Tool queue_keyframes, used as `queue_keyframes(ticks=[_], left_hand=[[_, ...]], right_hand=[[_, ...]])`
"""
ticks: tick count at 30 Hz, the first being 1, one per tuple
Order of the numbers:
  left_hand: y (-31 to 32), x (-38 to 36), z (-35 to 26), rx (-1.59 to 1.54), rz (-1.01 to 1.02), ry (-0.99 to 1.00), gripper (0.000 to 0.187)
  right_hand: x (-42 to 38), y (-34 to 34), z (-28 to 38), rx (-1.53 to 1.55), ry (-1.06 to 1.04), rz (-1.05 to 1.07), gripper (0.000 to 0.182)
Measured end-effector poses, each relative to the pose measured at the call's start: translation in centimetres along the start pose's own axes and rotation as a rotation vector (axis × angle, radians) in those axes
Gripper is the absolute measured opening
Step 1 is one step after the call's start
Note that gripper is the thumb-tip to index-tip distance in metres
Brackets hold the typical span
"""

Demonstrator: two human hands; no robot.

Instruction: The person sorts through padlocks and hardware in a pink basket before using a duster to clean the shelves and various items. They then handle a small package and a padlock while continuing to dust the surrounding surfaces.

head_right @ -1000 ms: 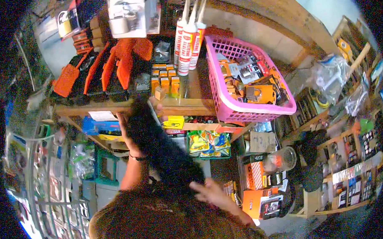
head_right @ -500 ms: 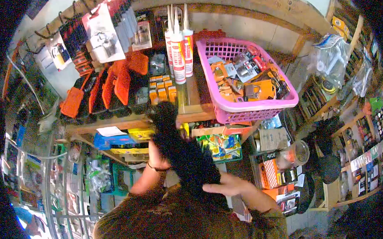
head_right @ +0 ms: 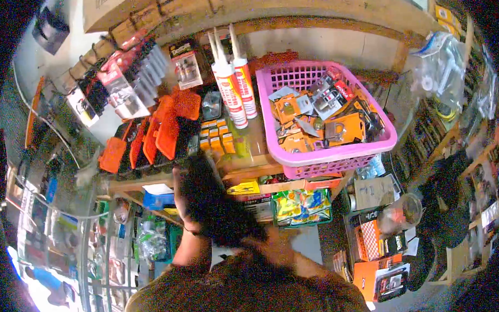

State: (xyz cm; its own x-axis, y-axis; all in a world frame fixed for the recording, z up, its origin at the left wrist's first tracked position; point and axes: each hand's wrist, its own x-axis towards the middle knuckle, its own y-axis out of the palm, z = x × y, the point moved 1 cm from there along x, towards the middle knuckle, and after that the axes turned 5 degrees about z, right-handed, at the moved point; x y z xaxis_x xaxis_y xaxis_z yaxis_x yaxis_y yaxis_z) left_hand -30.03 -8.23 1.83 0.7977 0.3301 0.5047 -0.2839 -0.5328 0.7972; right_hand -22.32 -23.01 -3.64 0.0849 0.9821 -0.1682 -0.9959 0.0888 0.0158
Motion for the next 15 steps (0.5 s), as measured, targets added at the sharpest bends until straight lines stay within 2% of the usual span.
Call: queue_keyframes(ticks=[1, 2, 3, 4, 6, 7, 8, 9, 10, 12, 13, 14, 15], left_hand=[[-1.3, 0.0, -0.1, -0.009, -0.215, 0.059, 0.067], [-1.2, 0.3, -0.2, -0.02, -0.436, 0.13, 0.068], [-0.4, 1.3, 1.0, 0.066, -0.496, 0.132, 0.062], [-1.2, 0.9, 0.8, 0.068, -0.517, 0.141, 0.062], [-3.1, 0.1, 0.6, 0.122, -0.194, -0.137, 0.066], [-2.0, 0.9, 1.0, 0.001, 0.035, -0.036, 0.069], [-1.7, 1.3, 1.3, -0.185, -0.473, 0.109, 0.075], [-1.9, 1.4, 1.6, -0.31, -0.446, 0.103, 0.076], [-2.3, 1.4, 1.9, -0.436, -0.419, 0.098, 0.078], [-6.3, 0.3, 2.1, -0.036, -0.073, -0.091, 0.078], [-3.7, 1.2, 2.7, 0.041, -0.015, -0.028, 0.069], [-0.9, 2.0, 3.3, 0.116, 0.041, 0.035, 0.061], [-0.7, 1.9, 3.5, 0.106, -0.191, 0.041, 0.062]], right_hand=[[0.2, -0.9, -1.1, 0.008, -0.003, 0.002, 0.039], [0.8, -1.6, -3.1, 0.191, 0.071, 0.036, 0.037], [0.9, -1.8, -4.8, 0.372, 0.152, 0.073, 0.039], [0.5, 0.1, -3.7, -0.17, -0.044, -0.136, 0.035], [1.6, -0.2, -4.0, -0.832, -0.699, -0.401, 0.03], [1.0, -2.1, -3.6, -0.481, -0.205, -0.255, 0.033], [0.0, -3.7, -3.5, -0.12, 0.276, -0.096, 0.038], [-0.1, -3.4, -3.8, -0.116, 0.279, -0.092, 0.038], [-0.1, -2.2, -4.3, -0.145, 0.141, -0.056, 0.039], [0.0, -0.6, -4.9, -0.193, -0.151, 0.006, 0.041], [-0.2, -1.6, -3.2, -0.354, -0.188, -0.034, 0.03], [0.3, -3.1, -3.8, -0.348, -0.196, -0.039, 0.03], [0.7, -5.2, -5.7, 0.078, -0.152, 0.201, 0.031]])
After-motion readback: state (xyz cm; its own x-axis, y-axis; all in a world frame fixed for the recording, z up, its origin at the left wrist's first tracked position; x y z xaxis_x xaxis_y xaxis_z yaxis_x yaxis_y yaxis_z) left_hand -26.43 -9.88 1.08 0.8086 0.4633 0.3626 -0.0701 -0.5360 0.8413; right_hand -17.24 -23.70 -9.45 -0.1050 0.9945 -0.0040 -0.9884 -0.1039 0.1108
